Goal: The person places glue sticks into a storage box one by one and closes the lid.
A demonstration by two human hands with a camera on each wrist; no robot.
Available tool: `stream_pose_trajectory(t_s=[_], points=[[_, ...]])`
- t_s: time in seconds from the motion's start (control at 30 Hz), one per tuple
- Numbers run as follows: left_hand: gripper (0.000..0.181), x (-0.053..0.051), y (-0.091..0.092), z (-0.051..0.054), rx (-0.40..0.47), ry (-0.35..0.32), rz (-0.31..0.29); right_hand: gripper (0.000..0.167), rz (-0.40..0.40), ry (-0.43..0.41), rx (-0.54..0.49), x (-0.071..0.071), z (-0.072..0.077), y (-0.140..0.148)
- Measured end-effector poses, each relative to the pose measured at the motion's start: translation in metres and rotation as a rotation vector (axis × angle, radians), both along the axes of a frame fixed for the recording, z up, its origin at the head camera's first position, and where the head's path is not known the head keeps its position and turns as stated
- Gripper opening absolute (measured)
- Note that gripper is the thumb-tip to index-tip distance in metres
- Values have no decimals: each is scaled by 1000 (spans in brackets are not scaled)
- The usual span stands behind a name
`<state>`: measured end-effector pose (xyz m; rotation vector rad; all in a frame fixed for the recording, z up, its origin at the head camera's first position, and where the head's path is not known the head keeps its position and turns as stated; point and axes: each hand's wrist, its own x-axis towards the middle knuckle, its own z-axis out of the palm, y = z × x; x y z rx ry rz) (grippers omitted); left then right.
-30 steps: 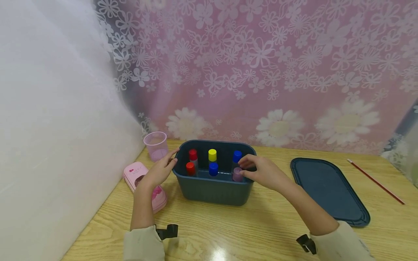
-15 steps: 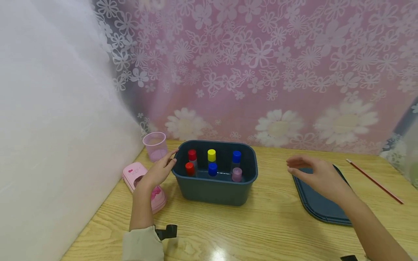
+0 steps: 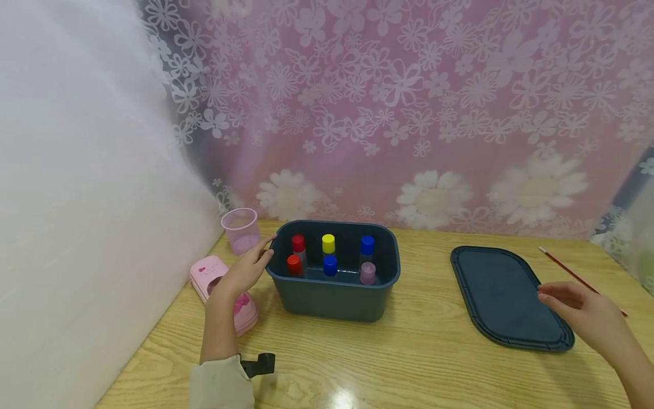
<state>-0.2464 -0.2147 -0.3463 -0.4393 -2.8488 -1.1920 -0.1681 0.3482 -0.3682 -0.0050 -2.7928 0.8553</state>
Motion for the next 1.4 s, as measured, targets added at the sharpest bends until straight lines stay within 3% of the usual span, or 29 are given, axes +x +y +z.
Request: stream_pose_trajectory(t_s=[0.37,0.8,1.13,1.4], points=[[47,2,0,1,-13,1,-5,58,-184,-74,-129,0,-39,52],[47,1,-1,2,-19,-10,-18,57,-268,-90,-148,-7,-99,92],[47,1,-1,2,-30,1,-15,67,-210,-173,-123,-3,-96,79],[47,0,-1,0,-18,2,-17,40,-164,-120,-22,-2,-96,79]])
